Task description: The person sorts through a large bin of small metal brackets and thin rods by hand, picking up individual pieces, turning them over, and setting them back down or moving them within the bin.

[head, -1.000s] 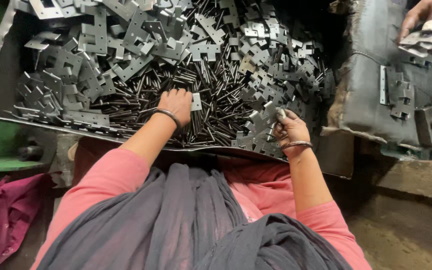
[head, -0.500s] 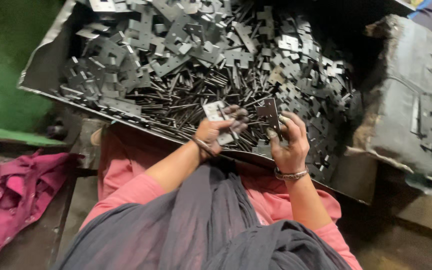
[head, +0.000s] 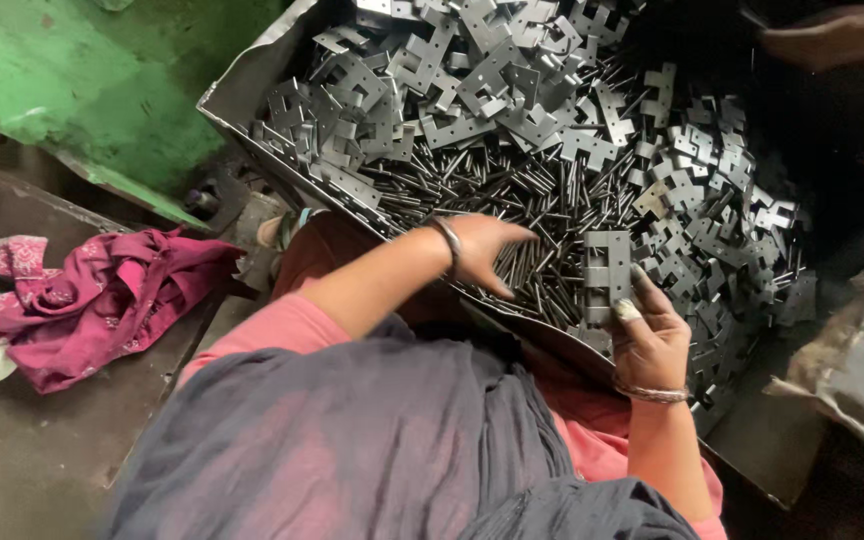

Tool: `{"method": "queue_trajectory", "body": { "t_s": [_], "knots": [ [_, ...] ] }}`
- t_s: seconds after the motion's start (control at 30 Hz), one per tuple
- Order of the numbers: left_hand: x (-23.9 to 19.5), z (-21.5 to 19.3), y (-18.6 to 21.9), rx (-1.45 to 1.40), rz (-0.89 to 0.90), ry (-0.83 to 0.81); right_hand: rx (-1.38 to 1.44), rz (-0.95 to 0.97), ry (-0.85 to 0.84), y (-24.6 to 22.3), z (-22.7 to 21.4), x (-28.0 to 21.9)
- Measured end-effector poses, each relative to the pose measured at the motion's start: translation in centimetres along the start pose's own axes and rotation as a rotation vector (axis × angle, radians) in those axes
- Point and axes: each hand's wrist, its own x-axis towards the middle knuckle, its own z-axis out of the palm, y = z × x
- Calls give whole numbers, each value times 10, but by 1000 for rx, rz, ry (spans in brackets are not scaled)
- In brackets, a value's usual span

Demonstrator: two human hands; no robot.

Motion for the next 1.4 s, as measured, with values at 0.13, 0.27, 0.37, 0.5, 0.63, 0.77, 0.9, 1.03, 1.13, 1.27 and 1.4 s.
{"method": "queue_trajectory", "body": {
  "t_s": [0.13,0.27,0.37,0.5,0.63,0.77,0.9,1.03,1.13,1.27,1.4],
  "knots": [
    [-73,-79,-66,665,-659,-175,157,74,80,-14,-24,-10],
    [-83,-82,-100,470,-761,-242,110,57,144,-15,-46,-20],
    [-78,-76,-121,501,-724,-260,120,41,156,-17,-55,-22],
    [-76,-59,-142,531,-638,-219,203,64,182,-23,-59,-21],
    [-70,-57,-141,584,-592,-212,182,47,183,-21,-62,-24],
    [-69,-77,-131,514,-724,-404,184,58,184,-24,-63,-25],
    [-62,-75,-131,576,-722,-490,192,60,216,-25,-59,-23],
    [-65,-71,-136,599,-652,-383,160,79,230,-24,-59,-27],
    [-65,-76,-134,578,-711,-471,152,80,228,-25,-59,-25],
    [-61,-78,-132,532,-745,-571,172,105,286,-26,-58,-22],
    [-68,-70,-130,640,-609,-406,178,88,298,-22,-60,-21]
  ]
}}
